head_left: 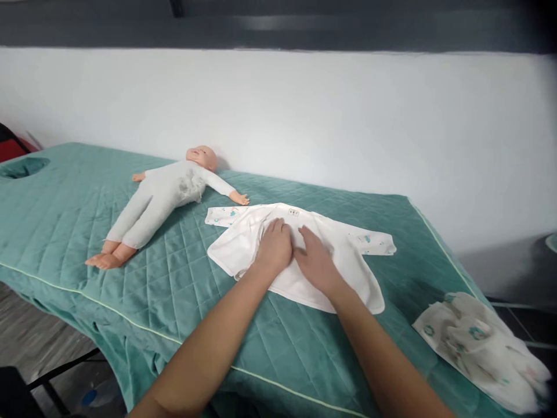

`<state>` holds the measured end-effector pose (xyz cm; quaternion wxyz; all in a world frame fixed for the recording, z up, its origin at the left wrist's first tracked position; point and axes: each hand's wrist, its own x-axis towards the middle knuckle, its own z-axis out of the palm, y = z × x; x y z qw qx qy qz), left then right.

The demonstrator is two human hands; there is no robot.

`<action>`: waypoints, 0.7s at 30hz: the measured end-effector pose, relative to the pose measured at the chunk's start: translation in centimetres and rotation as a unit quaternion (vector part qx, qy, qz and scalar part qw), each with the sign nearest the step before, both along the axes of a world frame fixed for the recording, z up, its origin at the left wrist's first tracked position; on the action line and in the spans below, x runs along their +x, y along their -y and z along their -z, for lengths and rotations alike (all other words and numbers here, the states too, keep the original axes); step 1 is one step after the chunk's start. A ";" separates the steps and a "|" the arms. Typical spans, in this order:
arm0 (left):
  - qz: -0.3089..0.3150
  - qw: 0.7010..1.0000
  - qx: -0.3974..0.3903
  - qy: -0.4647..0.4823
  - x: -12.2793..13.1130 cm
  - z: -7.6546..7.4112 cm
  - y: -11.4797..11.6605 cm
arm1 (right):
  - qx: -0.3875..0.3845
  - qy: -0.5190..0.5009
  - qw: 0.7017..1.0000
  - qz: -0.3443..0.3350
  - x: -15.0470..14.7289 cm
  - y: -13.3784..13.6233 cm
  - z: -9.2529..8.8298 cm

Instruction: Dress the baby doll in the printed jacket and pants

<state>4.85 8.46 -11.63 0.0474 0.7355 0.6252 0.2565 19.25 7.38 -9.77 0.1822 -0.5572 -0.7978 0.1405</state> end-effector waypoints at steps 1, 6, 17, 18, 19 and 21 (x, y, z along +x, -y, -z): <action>-0.002 1.000 -0.014 -0.013 0.2 0.1 -0.1 | -0.020 0.020 0.999 0.029 -1.2 -0.1 0.1; -0.079 0.993 -0.086 -0.002 -0.4 -0.6 -2.1 | -0.024 0.088 0.979 0.181 -4.3 -2.4 0.5; -0.139 0.986 -0.082 0.037 -0.8 -0.3 -4.2 | 0.024 0.078 0.968 0.237 -3.7 -4.6 1.2; -0.138 0.986 -0.085 0.034 -0.9 -0.3 -4.3 | 0.015 0.084 0.969 0.234 -3.6 -4.8 1.2; -0.137 0.986 -0.089 0.031 -1.0 -0.3 -4.4 | 0.006 0.090 0.969 0.230 -3.5 -4.9 1.2; -0.135 0.986 -0.099 0.025 -1.1 -0.2 -4.5 | -0.012 0.099 0.970 0.222 -3.3 -5.2 1.2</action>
